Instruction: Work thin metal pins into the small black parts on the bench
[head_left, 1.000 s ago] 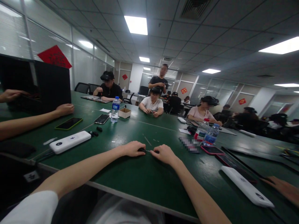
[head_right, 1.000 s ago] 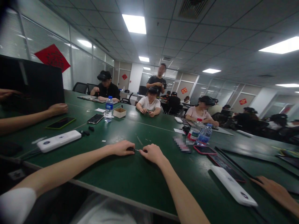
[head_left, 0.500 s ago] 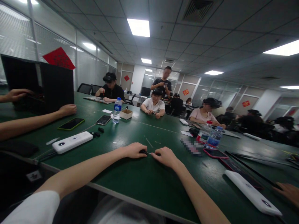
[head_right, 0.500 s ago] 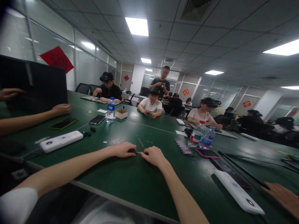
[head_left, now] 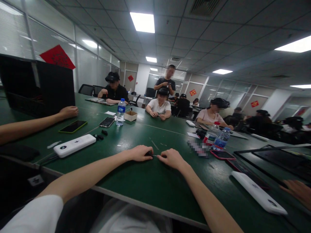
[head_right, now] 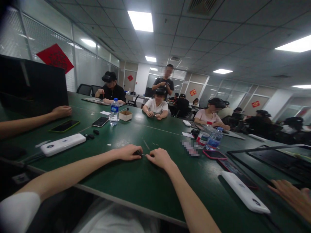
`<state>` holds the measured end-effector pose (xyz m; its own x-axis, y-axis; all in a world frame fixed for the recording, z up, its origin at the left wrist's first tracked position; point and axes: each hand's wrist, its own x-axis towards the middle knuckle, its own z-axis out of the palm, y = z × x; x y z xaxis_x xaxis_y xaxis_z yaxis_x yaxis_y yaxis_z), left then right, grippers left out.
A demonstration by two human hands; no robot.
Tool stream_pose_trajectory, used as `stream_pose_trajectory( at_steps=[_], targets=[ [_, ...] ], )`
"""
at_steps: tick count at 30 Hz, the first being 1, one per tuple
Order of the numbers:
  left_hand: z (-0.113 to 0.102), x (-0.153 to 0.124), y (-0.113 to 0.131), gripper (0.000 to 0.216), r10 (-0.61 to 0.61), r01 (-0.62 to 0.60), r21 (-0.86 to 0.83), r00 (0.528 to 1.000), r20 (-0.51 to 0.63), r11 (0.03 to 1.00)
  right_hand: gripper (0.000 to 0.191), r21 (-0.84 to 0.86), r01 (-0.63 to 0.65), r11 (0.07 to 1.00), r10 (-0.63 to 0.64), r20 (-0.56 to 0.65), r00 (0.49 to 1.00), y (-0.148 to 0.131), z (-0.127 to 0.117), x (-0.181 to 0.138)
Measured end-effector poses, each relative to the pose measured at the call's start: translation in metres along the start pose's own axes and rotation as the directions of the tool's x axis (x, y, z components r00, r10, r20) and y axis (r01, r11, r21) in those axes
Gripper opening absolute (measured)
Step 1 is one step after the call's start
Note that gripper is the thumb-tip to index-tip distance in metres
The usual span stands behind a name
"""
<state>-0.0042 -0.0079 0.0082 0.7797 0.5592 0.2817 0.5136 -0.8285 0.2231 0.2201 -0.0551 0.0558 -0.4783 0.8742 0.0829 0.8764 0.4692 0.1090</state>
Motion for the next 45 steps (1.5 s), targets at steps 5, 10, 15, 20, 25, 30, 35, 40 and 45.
stream_pose_trajectory(
  at_steps=[5,10,15,20,25,30,35,40,45],
  targets=[
    [0.0006,0.0005,0.0000,0.028,-0.004,0.004,0.024,1.000,0.009,1.000,0.053,-0.010,0.008,1.000,-0.008,0.002,1.000,-0.0018,-0.0004,-0.0015],
    [-0.0008,0.0002,-0.0003,0.027,0.006,-0.006,0.038,1.000,0.011,0.999,0.054,-0.035,0.009,0.999,-0.010,-0.036,0.999,-0.0021,0.0020,-0.0008],
    [-0.0012,0.0007,-0.0004,0.027,-0.009,0.008,0.045,1.000,0.020,0.999,0.054,0.029,0.047,0.998,-0.042,-0.143,0.989,-0.0006,0.0003,-0.0003],
    [-0.0018,0.0007,0.0014,0.026,0.000,-0.001,0.043,1.000,0.015,0.999,0.055,-0.019,0.006,1.000,-0.008,-0.106,0.994,0.0021,-0.0017,-0.0018],
    [-0.0019,0.0000,0.0028,0.026,-0.006,0.005,0.067,1.000,0.016,0.998,0.054,-0.035,0.007,0.999,-0.008,-0.029,1.000,0.0005,0.0015,-0.0004],
    [-0.0014,-0.0004,0.0022,0.026,0.004,-0.005,0.058,1.000,0.023,0.998,0.058,-0.045,0.011,0.999,-0.011,-0.019,1.000,-0.0007,0.0045,0.0019],
    [-0.0015,-0.0007,0.0022,0.028,0.012,-0.013,0.041,1.000,0.029,0.999,0.058,-0.030,0.017,0.999,-0.017,-0.011,1.000,0.0027,0.0062,0.0028],
    [-0.0028,-0.0019,0.0048,0.030,0.019,-0.021,0.045,0.999,0.033,0.999,0.057,-0.059,-0.007,0.998,0.007,-0.007,1.000,0.0029,0.0064,0.0027],
    [-0.0014,-0.0015,0.0051,0.028,0.002,-0.004,0.071,1.000,0.031,0.997,0.057,-0.059,-0.010,0.998,0.011,0.010,1.000,0.0004,0.0033,0.0013]
  ],
)
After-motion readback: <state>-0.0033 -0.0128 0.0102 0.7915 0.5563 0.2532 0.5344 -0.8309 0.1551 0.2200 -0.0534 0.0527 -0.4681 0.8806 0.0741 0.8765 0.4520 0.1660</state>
